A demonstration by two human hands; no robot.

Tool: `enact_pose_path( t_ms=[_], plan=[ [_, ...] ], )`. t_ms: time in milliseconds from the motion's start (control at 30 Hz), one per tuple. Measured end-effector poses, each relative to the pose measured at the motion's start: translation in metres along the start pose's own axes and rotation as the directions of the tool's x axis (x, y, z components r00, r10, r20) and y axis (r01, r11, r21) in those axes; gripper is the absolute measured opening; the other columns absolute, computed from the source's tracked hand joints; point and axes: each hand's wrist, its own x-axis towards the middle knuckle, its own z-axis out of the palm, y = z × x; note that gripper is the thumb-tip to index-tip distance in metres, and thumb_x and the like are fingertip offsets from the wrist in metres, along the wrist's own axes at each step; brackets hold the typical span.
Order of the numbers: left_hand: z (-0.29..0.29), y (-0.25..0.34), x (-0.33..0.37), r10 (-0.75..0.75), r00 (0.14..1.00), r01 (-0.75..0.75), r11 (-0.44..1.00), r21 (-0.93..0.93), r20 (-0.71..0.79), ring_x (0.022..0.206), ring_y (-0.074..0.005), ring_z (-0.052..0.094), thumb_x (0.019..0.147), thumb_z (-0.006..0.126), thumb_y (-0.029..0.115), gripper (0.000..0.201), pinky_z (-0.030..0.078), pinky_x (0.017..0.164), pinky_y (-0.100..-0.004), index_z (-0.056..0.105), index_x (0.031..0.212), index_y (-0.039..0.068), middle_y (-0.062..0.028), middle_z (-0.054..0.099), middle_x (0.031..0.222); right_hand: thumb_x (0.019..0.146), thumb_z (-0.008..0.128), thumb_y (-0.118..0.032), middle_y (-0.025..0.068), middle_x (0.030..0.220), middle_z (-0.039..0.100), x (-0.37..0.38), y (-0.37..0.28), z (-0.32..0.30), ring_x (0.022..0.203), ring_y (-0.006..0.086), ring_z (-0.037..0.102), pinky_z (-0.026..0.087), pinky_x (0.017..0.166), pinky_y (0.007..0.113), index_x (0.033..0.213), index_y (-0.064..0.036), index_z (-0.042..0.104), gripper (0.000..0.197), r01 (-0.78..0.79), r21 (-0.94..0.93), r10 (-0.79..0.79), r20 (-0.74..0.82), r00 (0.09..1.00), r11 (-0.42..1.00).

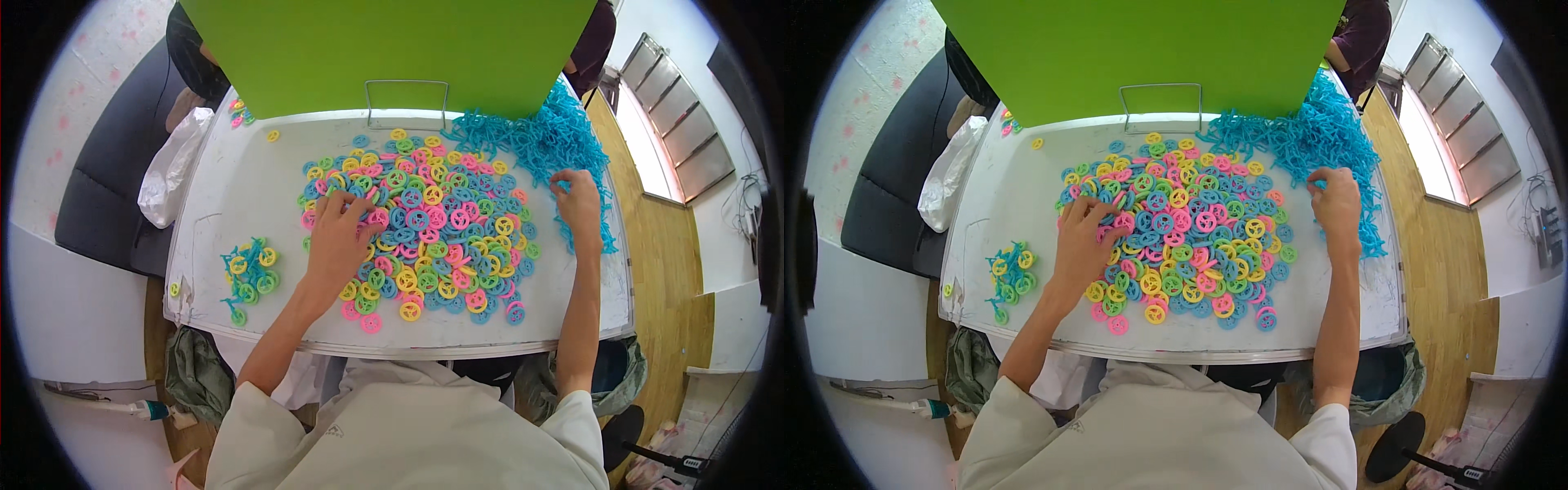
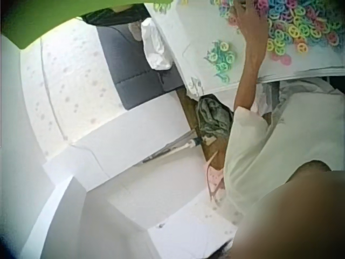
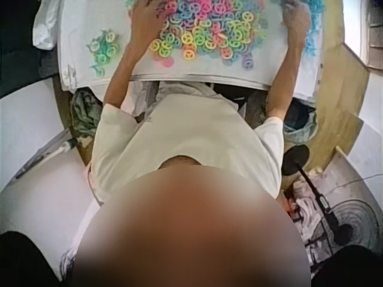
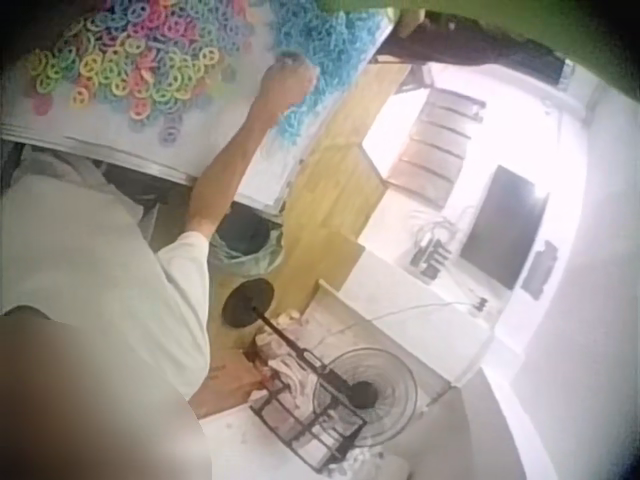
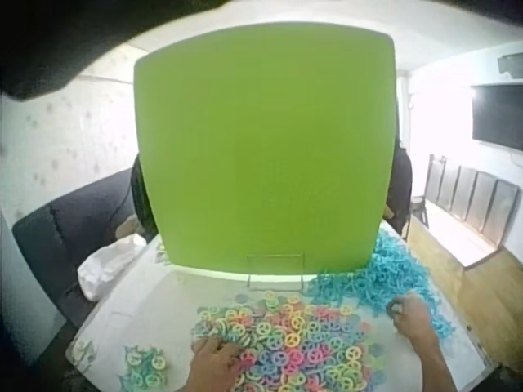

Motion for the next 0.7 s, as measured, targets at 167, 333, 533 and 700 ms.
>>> enact_pose_path(
  t_ms=[167,333,533,700],
  plan=[
    [0.002,0.009,0.008,-0.115,0.980,0.147,0.969,-0.200,0.165,0.084,-0.0220,0.058,0.074,0.075,0.010,0.024,0.046,0.072,-0.0328,0.063,0.095,0.005,-0.0065,0.062,0.091,0.092,0.057,-0.015,0.0121,0.097,0.067,0.007,-0.026,-0.005,0.081,0.0193,0.064,0.053,0.071,0.032,0.106,-0.0043,0.060,0.017,-0.143,0.644,0.095,0.109,0.989,0.752],
    [-0.002,0.036,0.022,-0.208,0.957,0.287,0.785,-0.549,0.202,0.077,-0.0137,0.060,0.084,0.070,0.012,0.020,0.047,0.064,-0.0277,0.061,0.099,0.003,-0.0053,0.063,0.090,0.098,0.049,-0.014,0.0076,0.104,0.065,-0.006,-0.087,0.002,0.083,0.0102,0.061,0.055,0.076,0.028,0.110,-0.0031,0.055,0.017,-0.282,0.932,-0.082,0.307,0.948,0.230],
    [0.025,0.050,0.029,-0.208,0.880,0.470,0.255,-0.845,0.427,0.086,-0.0112,0.060,0.092,0.062,0.023,0.028,0.050,0.074,-0.0254,0.057,0.108,0.001,-0.0050,0.061,0.100,0.098,0.048,-0.012,0.0089,0.108,0.064,-0.028,-0.122,-0.001,0.085,0.0095,0.062,0.056,0.078,0.028,0.109,-0.0031,0.054,0.016,-0.277,0.959,-0.216,0.285,0.934,0.064],
    [0.024,0.043,0.025,-0.196,0.810,0.571,0.052,-0.819,0.552,0.089,-0.0142,0.062,0.095,0.058,0.024,0.027,0.052,0.077,-0.0275,0.052,0.110,0.002,-0.0055,0.060,0.102,0.098,0.047,-0.009,0.0119,0.107,0.066,-0.038,-0.133,0.005,0.093,0.0129,0.063,0.053,0.079,0.026,0.106,-0.0023,0.053,0.012,-0.156,0.980,-0.276,0.186,0.943,0.126]
  ],
)
